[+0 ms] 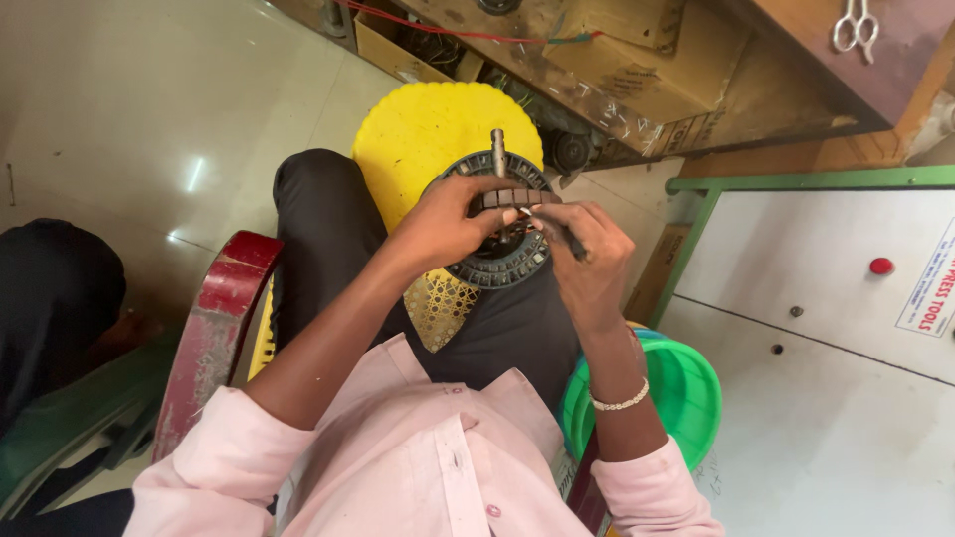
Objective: The person sits with a motor stator on their lap and repeatedly inserts small white insulating pieces into the stator slots using their fingers and a pair of scissors. They rotate the stator to access different slots and occasionally use a screwdriver to adjust the pieces.
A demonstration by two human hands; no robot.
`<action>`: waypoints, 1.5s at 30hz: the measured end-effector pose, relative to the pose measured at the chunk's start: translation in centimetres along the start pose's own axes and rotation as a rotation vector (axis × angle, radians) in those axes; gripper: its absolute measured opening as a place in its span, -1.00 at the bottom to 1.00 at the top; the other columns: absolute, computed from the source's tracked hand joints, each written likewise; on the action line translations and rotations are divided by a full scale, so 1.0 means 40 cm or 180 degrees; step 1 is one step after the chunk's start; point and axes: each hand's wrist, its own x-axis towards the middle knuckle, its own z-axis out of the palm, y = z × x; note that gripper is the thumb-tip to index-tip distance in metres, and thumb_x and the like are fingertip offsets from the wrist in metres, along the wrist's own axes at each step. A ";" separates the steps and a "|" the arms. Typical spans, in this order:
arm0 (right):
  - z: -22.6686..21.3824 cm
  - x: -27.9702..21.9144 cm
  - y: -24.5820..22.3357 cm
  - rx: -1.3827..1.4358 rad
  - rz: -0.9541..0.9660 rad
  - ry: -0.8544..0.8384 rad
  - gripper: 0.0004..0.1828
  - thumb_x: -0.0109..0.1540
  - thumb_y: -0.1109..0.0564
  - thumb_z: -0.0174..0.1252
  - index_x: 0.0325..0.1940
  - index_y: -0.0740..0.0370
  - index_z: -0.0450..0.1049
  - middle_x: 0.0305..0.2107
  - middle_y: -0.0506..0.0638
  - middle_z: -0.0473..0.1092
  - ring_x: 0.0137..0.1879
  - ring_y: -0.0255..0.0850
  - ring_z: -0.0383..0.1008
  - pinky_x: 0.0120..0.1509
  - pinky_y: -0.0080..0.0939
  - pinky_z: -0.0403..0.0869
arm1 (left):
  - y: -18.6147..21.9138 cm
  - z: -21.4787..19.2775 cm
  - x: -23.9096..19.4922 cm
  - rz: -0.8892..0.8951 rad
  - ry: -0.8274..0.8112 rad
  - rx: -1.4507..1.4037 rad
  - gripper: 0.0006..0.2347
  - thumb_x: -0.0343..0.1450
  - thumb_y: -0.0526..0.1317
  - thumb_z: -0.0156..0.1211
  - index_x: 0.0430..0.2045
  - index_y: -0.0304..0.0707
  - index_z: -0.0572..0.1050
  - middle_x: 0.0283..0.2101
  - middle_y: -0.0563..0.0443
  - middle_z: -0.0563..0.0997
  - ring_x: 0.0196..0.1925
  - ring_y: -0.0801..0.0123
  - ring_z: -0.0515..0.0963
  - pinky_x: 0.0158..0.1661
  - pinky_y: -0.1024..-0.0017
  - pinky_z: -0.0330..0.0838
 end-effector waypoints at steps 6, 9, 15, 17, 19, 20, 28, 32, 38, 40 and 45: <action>-0.021 0.015 0.008 -0.0225 -0.0295 -0.0316 -0.83 0.21 0.36 0.33 -0.14 0.25 0.58 -0.36 0.10 0.44 -0.26 -0.05 0.51 -0.18 -0.13 0.46 | 0.049 -0.014 -0.001 0.0355 -0.0093 0.0351 -0.48 0.37 -0.27 0.23 0.28 0.01 0.35 0.06 -0.12 0.63 0.06 0.01 0.61 0.04 0.18 0.43; -0.031 0.023 -0.001 -0.0503 -0.0372 -0.0522 -0.79 0.21 0.40 0.26 -0.10 0.25 0.58 -0.36 0.12 0.40 -0.25 -0.01 0.50 -0.17 -0.09 0.46 | 0.074 -0.019 -0.010 0.0118 -0.0223 0.0477 -0.51 0.39 -0.26 0.18 0.25 0.29 0.38 0.03 0.04 0.68 0.01 0.10 0.65 0.00 0.18 0.47; -0.040 0.049 -0.033 -0.0717 -0.0748 -0.0747 -0.80 0.20 0.38 0.25 -0.11 0.25 0.55 -0.34 0.12 0.43 -0.23 0.05 0.51 -0.15 -0.02 0.48 | 0.088 -0.042 -0.002 0.0368 -0.0273 0.0673 -0.54 0.36 -0.23 0.25 0.18 0.34 0.45 -0.04 0.12 0.72 -0.07 0.17 0.69 -0.05 0.20 0.50; -0.041 0.058 -0.041 -0.0831 -0.0797 -0.0897 -0.83 0.23 0.38 0.24 -0.12 0.27 0.54 -0.32 0.14 0.44 -0.22 0.06 0.52 -0.15 -0.02 0.48 | 0.087 -0.045 0.000 0.0162 -0.0427 0.0708 -0.54 0.37 -0.19 0.25 0.19 0.39 0.44 -0.11 0.11 0.72 -0.12 0.18 0.70 -0.07 0.20 0.50; -0.041 0.064 -0.047 -0.0895 -0.0860 -0.0994 -0.85 0.24 0.37 0.23 -0.12 0.28 0.52 -0.27 0.14 0.45 -0.18 0.07 0.53 -0.13 -0.03 0.49 | 0.083 -0.048 -0.001 0.0002 -0.0531 0.0766 -0.54 0.39 -0.17 0.22 0.21 0.43 0.42 -0.15 0.10 0.72 -0.15 0.18 0.71 -0.07 0.20 0.51; -0.042 0.065 -0.050 -0.0913 -0.0901 -0.1017 -0.85 0.24 0.37 0.23 -0.12 0.28 0.50 -0.24 0.14 0.46 -0.15 0.07 0.54 -0.11 -0.03 0.50 | 0.081 -0.048 -0.001 -0.0073 -0.0592 0.0790 -0.54 0.40 -0.16 0.21 0.22 0.45 0.41 -0.18 0.09 0.73 -0.16 0.19 0.71 -0.07 0.20 0.51; -0.021 0.046 -0.049 -0.0953 -0.0806 -0.0849 -0.78 0.23 0.39 0.28 -0.06 0.27 0.56 -0.29 0.13 0.46 -0.17 0.02 0.55 -0.09 -0.04 0.51 | 0.037 -0.042 0.008 0.0502 -0.0439 0.0567 -0.51 0.37 -0.21 0.23 0.24 0.32 0.38 -0.02 0.13 0.70 -0.10 0.16 0.69 -0.07 0.18 0.48; 0.004 0.027 -0.031 -0.0994 -0.1085 -0.0456 -0.79 0.22 0.38 0.29 -0.08 0.26 0.55 -0.26 0.10 0.47 -0.10 0.00 0.52 -0.03 -0.05 0.51 | 0.017 -0.046 0.026 0.0647 -0.0662 0.0357 -0.54 0.39 -0.26 0.22 0.22 0.22 0.44 0.04 0.10 0.68 -0.05 0.18 0.71 0.01 0.23 0.52; 0.019 -0.007 0.016 -0.1390 -0.1183 0.0162 -0.75 0.10 0.24 0.46 -0.16 0.16 0.63 -0.34 -0.01 0.43 -0.14 -0.02 0.39 -0.05 -0.06 0.43 | 0.012 -0.062 0.031 0.0897 -0.0935 0.0279 -0.52 0.36 -0.27 0.25 0.23 0.11 0.43 0.13 0.03 0.64 0.07 0.17 0.68 0.06 0.21 0.51; 0.012 -0.011 0.029 -0.0820 -0.0933 0.0355 -0.66 0.10 0.17 0.50 -0.10 0.19 0.56 -0.24 0.01 0.38 -0.05 -0.05 0.38 0.04 -0.09 0.43 | 0.016 -0.051 0.015 0.1238 -0.0864 0.0206 -0.49 0.35 -0.28 0.27 0.25 0.08 0.41 0.16 -0.01 0.62 0.12 0.12 0.64 0.08 0.18 0.47; 0.026 -0.069 0.076 0.0489 0.0186 -0.0203 -0.46 0.06 0.19 0.44 0.10 0.26 0.49 0.04 0.02 0.44 0.20 -0.10 0.44 0.31 -0.14 0.41 | -0.031 0.001 -0.080 0.1599 -0.0104 0.0406 -0.44 0.35 -0.20 0.40 0.29 -0.03 0.39 0.21 -0.08 0.56 0.20 0.02 0.53 0.16 0.13 0.41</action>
